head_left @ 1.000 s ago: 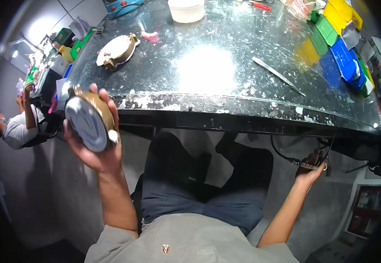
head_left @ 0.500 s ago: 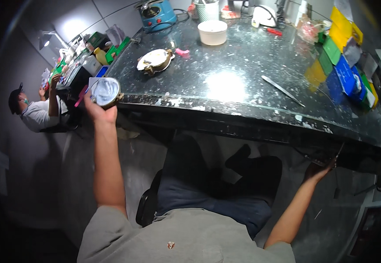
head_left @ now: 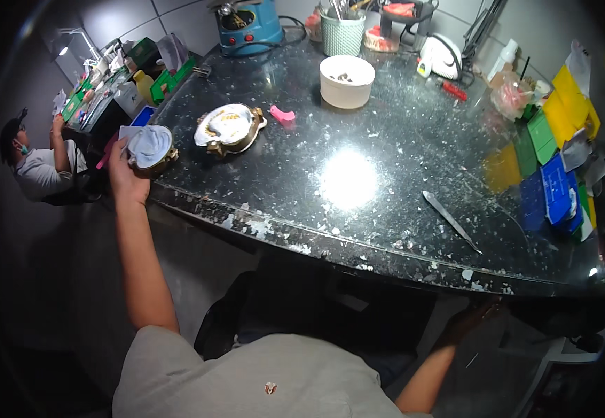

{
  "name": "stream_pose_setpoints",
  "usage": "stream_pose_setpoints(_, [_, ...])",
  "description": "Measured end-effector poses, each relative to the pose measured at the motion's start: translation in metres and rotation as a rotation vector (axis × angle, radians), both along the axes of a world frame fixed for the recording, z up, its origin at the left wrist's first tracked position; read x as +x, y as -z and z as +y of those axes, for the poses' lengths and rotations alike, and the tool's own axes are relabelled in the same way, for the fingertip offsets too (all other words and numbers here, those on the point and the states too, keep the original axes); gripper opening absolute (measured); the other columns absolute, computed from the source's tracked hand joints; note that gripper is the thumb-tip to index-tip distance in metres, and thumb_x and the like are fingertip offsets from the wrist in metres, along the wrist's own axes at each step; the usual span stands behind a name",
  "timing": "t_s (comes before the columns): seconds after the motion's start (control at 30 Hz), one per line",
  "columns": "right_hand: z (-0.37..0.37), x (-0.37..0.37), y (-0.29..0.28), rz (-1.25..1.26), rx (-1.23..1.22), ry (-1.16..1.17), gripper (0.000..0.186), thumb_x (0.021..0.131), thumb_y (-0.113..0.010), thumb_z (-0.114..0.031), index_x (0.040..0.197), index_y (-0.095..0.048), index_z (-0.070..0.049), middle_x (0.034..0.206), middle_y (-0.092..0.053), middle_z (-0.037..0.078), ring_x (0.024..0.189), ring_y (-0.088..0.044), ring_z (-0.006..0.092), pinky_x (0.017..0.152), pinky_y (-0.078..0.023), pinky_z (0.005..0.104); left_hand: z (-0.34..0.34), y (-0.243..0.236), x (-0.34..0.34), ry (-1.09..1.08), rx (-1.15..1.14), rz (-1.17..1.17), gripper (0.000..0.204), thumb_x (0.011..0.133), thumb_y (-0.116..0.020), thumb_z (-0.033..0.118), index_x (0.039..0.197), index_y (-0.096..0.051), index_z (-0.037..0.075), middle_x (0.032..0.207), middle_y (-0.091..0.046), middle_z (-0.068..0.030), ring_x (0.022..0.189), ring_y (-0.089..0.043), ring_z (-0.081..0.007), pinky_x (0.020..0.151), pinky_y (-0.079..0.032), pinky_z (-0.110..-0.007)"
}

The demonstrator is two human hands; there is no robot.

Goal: The person uses a metal tool to carve excess plaster from a dental model held in a brass frame, uses a handheld air blower to clear away the dust, and continues to scrape and smooth the plaster edges around the artificial teeth.

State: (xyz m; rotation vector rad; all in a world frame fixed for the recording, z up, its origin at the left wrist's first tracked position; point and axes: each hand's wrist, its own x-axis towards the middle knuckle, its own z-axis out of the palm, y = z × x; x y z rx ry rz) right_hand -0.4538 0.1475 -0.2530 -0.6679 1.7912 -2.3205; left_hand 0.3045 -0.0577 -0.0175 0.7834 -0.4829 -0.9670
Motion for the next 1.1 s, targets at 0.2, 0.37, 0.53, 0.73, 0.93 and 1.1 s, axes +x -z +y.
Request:
stream_pose_setpoints(0.2, [-0.006, 0.029, 0.007, 0.602, 0.334, 0.065, 0.065, 0.112, -0.053, -0.036, 0.165, -0.031, -0.006, 0.168, -0.033, 0.014, 0.153, -0.033, 0.0295, 0.124, -0.028, 0.0473, -0.008, -0.016, -0.013, -0.032, 0.283, -0.46, 0.043, 0.097, -0.069, 0.034, 0.124, -0.072, 0.001, 0.122, -0.075, -0.0065, 0.113, -0.07, -0.0184, 0.103, -0.048, -0.031])
stream_pose_setpoints(0.37, [0.007, 0.067, 0.022, -0.252, 0.055, -0.076, 0.068, 0.11, -0.055, -0.04, 0.165, -0.03, -0.01, 0.173, -0.026, 0.016, 0.157, -0.027, 0.032, 0.127, -0.023, 0.0504, -0.016, -0.017, -0.019, 0.084, 0.325, -0.69, 0.041, 0.097, -0.069, 0.038, 0.114, -0.075, 0.002, 0.11, -0.076, -0.0055, 0.101, -0.069, -0.0144, 0.095, -0.048, -0.028])
stream_pose_setpoints(0.53, [0.04, 0.088, 0.048, 0.746, 0.908, -0.634, 0.094, 0.096, -0.068, -0.06, 0.166, -0.03, -0.009, 0.17, -0.029, 0.023, 0.156, -0.029, 0.0417, 0.126, -0.029, 0.0476, -0.035, -0.004, -0.02, -0.012, 0.338, -0.926, 0.049, 0.092, -0.074, 0.045, 0.105, -0.075, -0.001, 0.101, -0.074, -0.0092, 0.096, -0.068, -0.0197, 0.091, -0.049, -0.032])
stream_pose_setpoints(0.73, [0.036, 0.173, -0.127, 0.512, 1.409, -1.016, 0.094, 0.086, -0.077, -0.064, 0.155, -0.051, -0.007, 0.139, -0.065, 0.025, 0.132, -0.06, 0.0403, 0.118, -0.041, 0.0481, -0.048, 0.027, -0.018, -0.331, 0.426, -1.259, 0.059, 0.083, -0.077, 0.046, 0.114, -0.072, -0.004, 0.11, -0.075, -0.0205, 0.107, -0.07, -0.0326, 0.097, -0.05, -0.04])
stream_pose_setpoints(0.93, [0.01, 0.197, -0.255, 0.654, 0.288, -1.088, 0.03, 0.091, -0.078, -0.015, 0.12, -0.077, -0.006, 0.097, -0.078, 0.01, 0.096, -0.071, 0.0234, 0.096, -0.052, 0.0379, -0.026, 0.003, -0.036, -0.203, 0.444, -1.205, 0.055, 0.085, -0.078, 0.038, 0.123, -0.066, -0.001, 0.12, -0.072, -0.0201, 0.11, -0.069, -0.0298, 0.096, -0.051, -0.038])
stream_pose_setpoints(1.1, [-0.066, 0.169, -0.281, 1.022, 0.53, -0.527, 0.035, 0.09, -0.079, -0.019, 0.122, -0.074, -0.006, 0.114, -0.071, 0.012, 0.11, -0.065, 0.0304, 0.103, -0.048, 0.042, -0.007, -0.047, -0.102, -0.177, -0.157, -1.757, 0.089, 0.081, -0.085, 0.05, 0.152, -0.051, 0.008, 0.154, -0.051, -0.0203, 0.148, -0.041, -0.0378, 0.123, -0.032, -0.05])
